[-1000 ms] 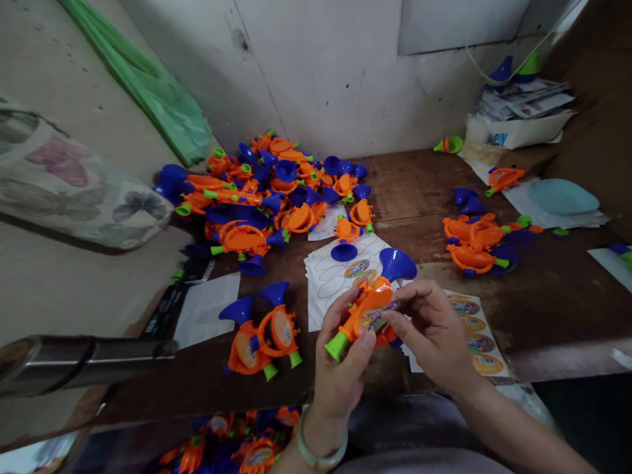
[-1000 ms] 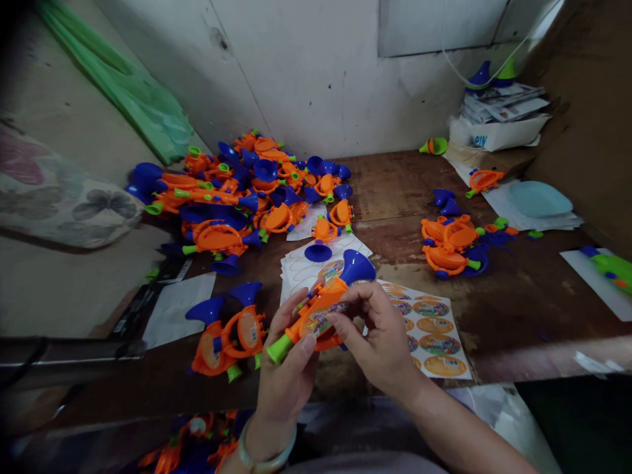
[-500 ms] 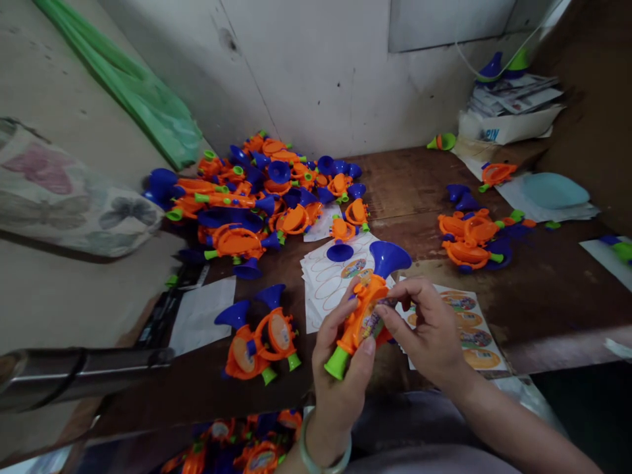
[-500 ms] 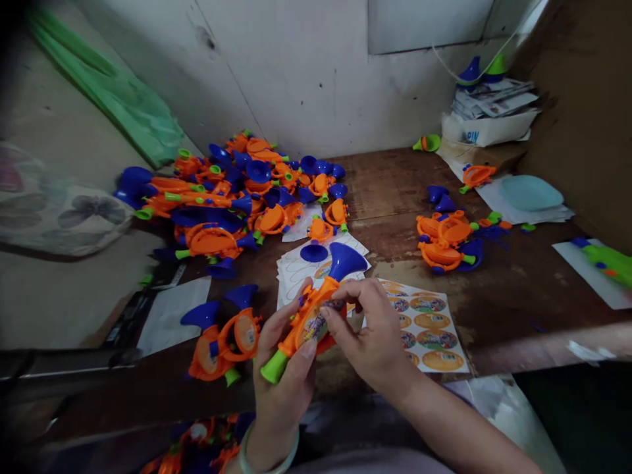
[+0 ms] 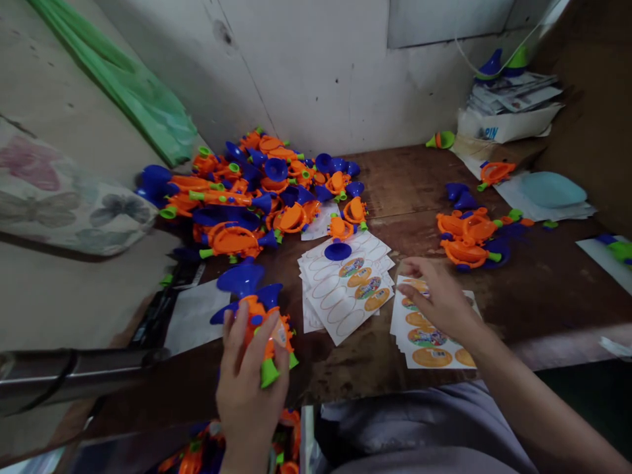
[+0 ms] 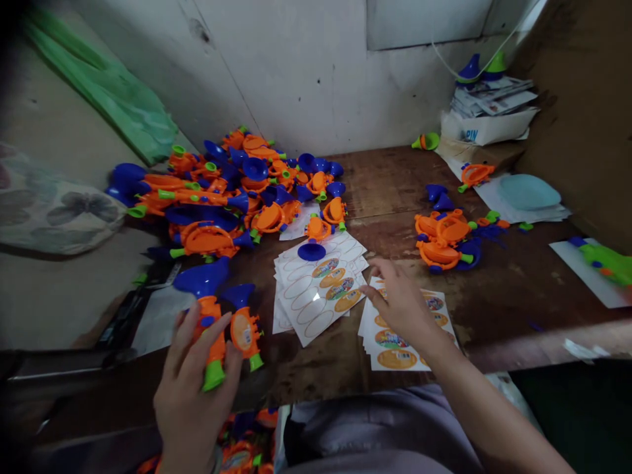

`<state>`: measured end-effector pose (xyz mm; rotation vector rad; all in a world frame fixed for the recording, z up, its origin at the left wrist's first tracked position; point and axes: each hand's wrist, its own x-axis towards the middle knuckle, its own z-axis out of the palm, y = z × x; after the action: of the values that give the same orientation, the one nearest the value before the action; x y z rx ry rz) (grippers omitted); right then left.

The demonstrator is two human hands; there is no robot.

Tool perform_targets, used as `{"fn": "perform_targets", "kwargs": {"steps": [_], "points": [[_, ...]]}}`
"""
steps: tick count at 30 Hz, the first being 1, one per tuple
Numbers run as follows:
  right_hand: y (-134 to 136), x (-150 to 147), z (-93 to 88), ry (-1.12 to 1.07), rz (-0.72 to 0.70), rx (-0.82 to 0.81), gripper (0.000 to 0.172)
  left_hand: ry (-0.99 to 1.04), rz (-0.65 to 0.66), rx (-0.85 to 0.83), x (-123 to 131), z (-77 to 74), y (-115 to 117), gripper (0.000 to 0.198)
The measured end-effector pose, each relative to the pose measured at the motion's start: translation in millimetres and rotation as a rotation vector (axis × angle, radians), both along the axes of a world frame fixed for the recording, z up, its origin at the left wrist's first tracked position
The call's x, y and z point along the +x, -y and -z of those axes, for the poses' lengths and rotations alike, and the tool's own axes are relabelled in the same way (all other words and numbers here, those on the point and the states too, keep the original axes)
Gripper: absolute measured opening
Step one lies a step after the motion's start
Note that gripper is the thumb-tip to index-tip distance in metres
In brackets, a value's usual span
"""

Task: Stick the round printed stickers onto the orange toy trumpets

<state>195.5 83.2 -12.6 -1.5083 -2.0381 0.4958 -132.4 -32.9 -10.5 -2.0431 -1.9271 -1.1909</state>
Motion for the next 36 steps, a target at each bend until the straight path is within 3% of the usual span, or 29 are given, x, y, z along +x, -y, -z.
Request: {"fn": "perform_targets", "kwargs": {"steps": [3,6,11,16,20,24,30,36], "points": [[-11,-17,2.6,0.221,-0.089,-0.2,0.039,-0.203,-0.038,-0.178,-33,23.0,1,0.066],[-27,-45,4.6,0.283,-0.097,-0.208,0.049,-0.286,-0.091,-0.302,-37,36.6,1,0.053],[-49,-76,9.6,0.386,-0.091,-0.221,0.077,-0.297,-0.076,-0.272,-13,40.4,-11,0.041],[-51,-81,17.5,0.441,-0.068,-0.208,0.071,-0.222,0.045,-0.293,33,46.6,-45,0.044],[-48,-80,26.2,0.429,-0.073,-0.187,0.067,-0.243,0.098,-0.502,67,46.5,-81,0.064],[-48,-79,33.8,0.364,-0.075,-0.157,0.06,-0.213,0.07,-0.551,81,45.7,-106,0.072],[-46,-73,40.4,0.167,-0.141,-0.091,0.06,-0.114,0.08,-0.517,79,46.2,-107,0.07],[-38,-53,21.4,-0.058,-0.198,0.002,0.053,0.074,0.116,-0.332,70,23.4,-112,0.051]]}}
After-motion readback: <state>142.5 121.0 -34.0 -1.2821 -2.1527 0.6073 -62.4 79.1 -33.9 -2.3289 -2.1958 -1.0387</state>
